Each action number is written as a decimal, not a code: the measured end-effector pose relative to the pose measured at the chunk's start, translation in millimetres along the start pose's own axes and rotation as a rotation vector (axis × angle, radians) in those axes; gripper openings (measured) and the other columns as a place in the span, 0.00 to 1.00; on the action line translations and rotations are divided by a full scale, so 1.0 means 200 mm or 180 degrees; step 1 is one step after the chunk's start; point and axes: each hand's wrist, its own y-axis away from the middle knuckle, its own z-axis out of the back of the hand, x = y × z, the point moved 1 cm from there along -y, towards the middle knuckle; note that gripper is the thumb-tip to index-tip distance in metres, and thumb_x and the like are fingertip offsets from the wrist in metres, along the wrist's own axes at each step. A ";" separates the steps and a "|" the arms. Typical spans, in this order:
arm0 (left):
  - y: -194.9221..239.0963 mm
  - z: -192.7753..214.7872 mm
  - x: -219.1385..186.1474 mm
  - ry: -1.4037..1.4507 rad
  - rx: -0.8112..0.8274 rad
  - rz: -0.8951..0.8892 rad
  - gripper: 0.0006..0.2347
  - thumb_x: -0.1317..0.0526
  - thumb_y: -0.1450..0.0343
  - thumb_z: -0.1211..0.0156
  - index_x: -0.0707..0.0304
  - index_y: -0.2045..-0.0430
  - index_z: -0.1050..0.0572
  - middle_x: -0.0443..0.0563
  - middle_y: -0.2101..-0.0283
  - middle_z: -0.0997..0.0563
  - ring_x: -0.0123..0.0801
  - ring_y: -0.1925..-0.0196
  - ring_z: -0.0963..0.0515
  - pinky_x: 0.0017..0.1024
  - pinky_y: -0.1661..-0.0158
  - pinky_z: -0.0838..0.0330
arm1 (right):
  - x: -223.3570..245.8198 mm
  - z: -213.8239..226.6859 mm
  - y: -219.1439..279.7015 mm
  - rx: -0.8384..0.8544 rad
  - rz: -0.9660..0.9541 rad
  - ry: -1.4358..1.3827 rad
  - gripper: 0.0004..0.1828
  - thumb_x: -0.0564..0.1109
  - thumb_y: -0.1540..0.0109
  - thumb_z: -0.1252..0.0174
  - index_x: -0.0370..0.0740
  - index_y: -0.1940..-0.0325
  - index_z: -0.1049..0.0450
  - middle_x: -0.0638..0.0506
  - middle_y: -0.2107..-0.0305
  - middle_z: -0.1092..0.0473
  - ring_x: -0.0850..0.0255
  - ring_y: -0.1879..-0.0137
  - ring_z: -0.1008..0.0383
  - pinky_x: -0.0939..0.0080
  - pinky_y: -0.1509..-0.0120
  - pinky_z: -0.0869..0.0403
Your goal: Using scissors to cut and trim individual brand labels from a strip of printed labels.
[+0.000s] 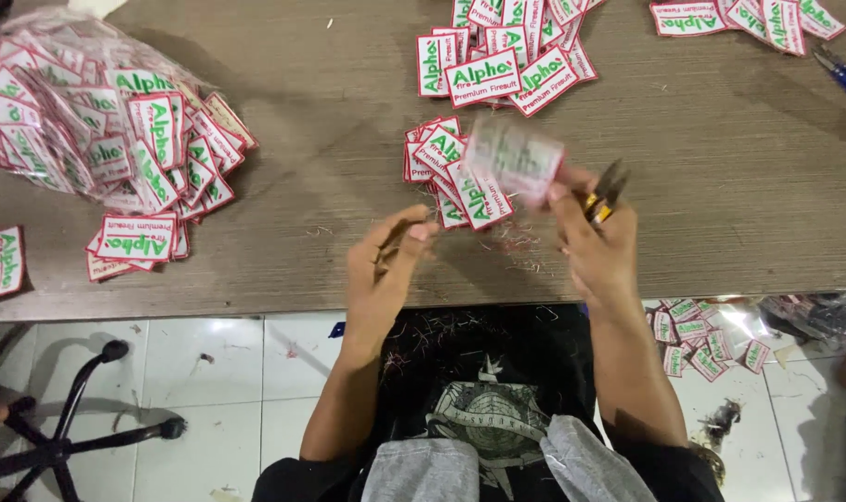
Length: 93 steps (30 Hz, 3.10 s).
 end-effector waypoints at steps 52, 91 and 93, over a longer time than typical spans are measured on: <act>-0.05 -0.14 0.10 -0.0149 0.0449 -0.0073 0.14 0.64 0.29 0.34 0.69 0.51 0.22 0.69 0.54 0.16 0.53 0.51 0.17 0.48 0.50 0.23 | -0.12 0.01 0.18 0.0808 -0.0003 0.0251 0.14 0.41 0.39 0.29 0.37 0.77 0.25 0.57 0.84 0.36 0.70 0.75 0.40 0.71 0.70 0.40; -0.05 -0.10 0.00 -0.0260 -0.0520 -0.0297 0.07 0.61 0.27 0.34 0.68 0.65 0.16 0.54 0.77 0.16 0.21 0.69 0.30 0.25 0.69 0.28 | -0.16 0.09 0.24 0.1116 -0.0112 0.0689 0.10 0.39 0.41 0.35 0.34 0.57 0.16 0.44 0.72 0.21 0.62 0.63 0.26 0.58 0.54 0.24; -0.06 -0.10 0.02 -0.0221 -0.0543 -0.0289 0.08 0.61 0.28 0.33 0.68 0.64 0.16 0.50 0.77 0.18 0.21 0.68 0.30 0.24 0.67 0.27 | -0.16 0.11 0.25 0.1030 -0.0260 0.0627 0.21 0.43 0.44 0.31 0.30 0.50 0.20 0.54 0.83 0.32 0.68 0.72 0.32 0.68 0.66 0.30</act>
